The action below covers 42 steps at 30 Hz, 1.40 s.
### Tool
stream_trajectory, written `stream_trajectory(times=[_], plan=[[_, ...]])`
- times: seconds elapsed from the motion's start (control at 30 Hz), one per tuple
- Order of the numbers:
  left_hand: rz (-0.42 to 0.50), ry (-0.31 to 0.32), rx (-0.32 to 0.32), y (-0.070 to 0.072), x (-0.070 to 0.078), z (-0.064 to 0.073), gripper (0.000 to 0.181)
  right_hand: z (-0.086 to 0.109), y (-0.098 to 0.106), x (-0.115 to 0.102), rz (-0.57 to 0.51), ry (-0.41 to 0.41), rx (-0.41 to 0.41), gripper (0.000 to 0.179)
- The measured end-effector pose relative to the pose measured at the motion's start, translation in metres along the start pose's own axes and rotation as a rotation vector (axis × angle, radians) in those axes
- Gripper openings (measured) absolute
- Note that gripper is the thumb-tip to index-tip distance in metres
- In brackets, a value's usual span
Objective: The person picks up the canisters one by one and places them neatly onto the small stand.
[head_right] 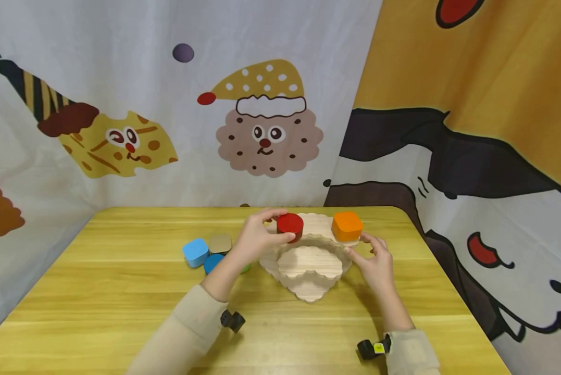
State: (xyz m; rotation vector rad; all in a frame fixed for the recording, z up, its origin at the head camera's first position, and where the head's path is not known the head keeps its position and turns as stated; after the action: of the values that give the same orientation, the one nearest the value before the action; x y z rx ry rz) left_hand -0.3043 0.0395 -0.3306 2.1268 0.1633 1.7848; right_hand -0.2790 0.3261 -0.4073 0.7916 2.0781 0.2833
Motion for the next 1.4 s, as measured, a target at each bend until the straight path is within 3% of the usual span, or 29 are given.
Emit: stream_trajectory(times=[0.5, 0.83, 1.1, 1.4], plan=[[0.067, 0.003, 0.004, -0.023, 0.013, -0.025, 0.051, 0.0, -0.001, 0.001, 0.002, -0.008, -0.01, 0.049], [-0.007, 0.021, 0.009, -0.04, 0.013, -0.042, 0.052, 0.0, 0.0, 0.0, -0.002, -0.012, -0.004, 0.047], [-0.009, 0.031, 0.004, -0.049, 0.006, -0.051, 0.052, 0.0, 0.0, -0.001, -0.009, -0.009, -0.002, 0.046], [0.054, 0.081, -0.02, -0.063, -0.01, -0.057, 0.056, -0.001, 0.0, 0.001, -0.006, -0.002, 0.003, 0.047]])
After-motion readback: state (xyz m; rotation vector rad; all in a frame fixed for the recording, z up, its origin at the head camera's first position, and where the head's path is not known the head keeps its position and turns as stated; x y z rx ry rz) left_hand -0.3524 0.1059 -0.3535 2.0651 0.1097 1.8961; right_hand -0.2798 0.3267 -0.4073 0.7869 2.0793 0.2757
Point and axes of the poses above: each hand's wrist, its own z-axis away from the middle knuckle, its own y-axis out of the back of the hand, x = y × z, the point moved 10 cm from there along -z, towards the middle knuckle, and after that the axes turned 12 degrees about y, right-handed, at the moved point
